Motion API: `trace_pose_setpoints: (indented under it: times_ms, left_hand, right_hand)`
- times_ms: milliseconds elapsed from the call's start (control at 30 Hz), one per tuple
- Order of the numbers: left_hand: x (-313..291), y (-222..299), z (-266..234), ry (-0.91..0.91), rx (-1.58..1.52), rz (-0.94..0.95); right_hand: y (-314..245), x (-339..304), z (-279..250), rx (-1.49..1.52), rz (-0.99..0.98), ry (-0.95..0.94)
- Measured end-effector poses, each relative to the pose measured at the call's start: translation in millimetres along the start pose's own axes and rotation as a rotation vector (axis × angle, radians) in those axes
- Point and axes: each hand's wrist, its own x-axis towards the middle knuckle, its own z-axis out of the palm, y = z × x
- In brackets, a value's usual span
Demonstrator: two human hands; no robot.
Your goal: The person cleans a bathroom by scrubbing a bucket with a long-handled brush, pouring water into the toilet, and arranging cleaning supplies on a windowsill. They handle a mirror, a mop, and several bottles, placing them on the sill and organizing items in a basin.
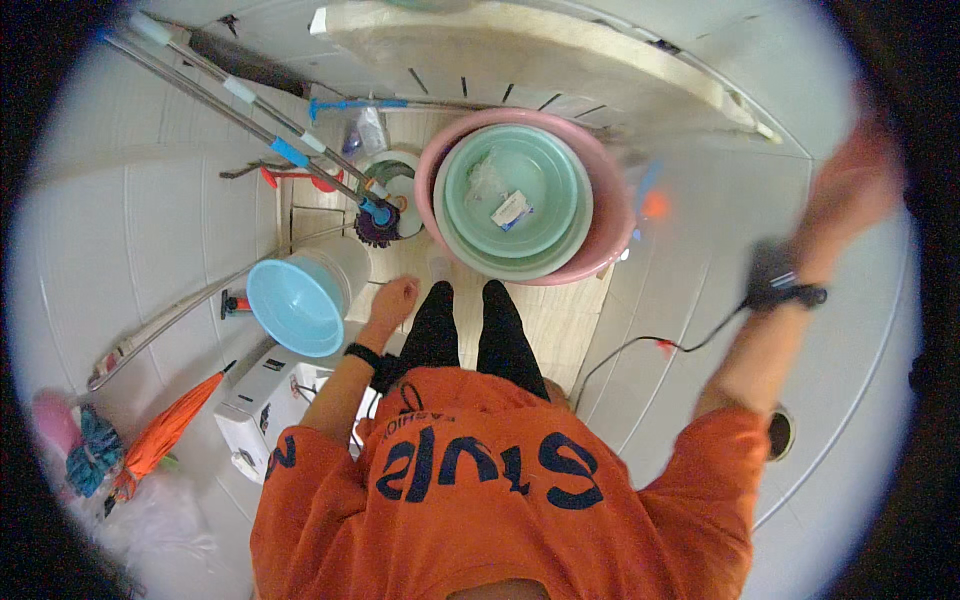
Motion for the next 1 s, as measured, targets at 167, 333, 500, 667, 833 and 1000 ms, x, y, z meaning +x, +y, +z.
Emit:
trace_pose_setpoints:
  times_ms: [167, 333, 500, 667, 833, 1000]
  left_hand:
    - [-55.2, -48.4, 80.3, -0.184, 0.040, -0.171]
    - [-81.2, -83.4, 121.9, -0.271, 0.029, -0.358]
    - [-92.2, -115.0, 158.8, -0.278, -0.143, -0.514]
    - [-102.4, -135.7, 183.3, -0.227, -0.211, -0.531]
    - [-85.6, -129.0, 186.5, -0.294, -0.341, -0.738]
    - [-24.3, -72.0, 160.0, -0.169, -0.411, -0.528]
  right_hand:
    - [54.4, -338.5, 125.7, -0.043, 1.047, -0.158]
    - [104.0, -584.0, 179.4, 0.325, 1.810, 0.009]
    - [186.5, -745.9, 230.6, -0.029, 1.756, -0.507]
    - [222.1, -812.5, 261.6, -0.385, 1.781, -0.844]
    - [205.5, -786.2, 267.0, -0.131, 2.002, -0.487]
    - [160.4, -712.1, 263.9, 0.269, 1.887, 0.066]
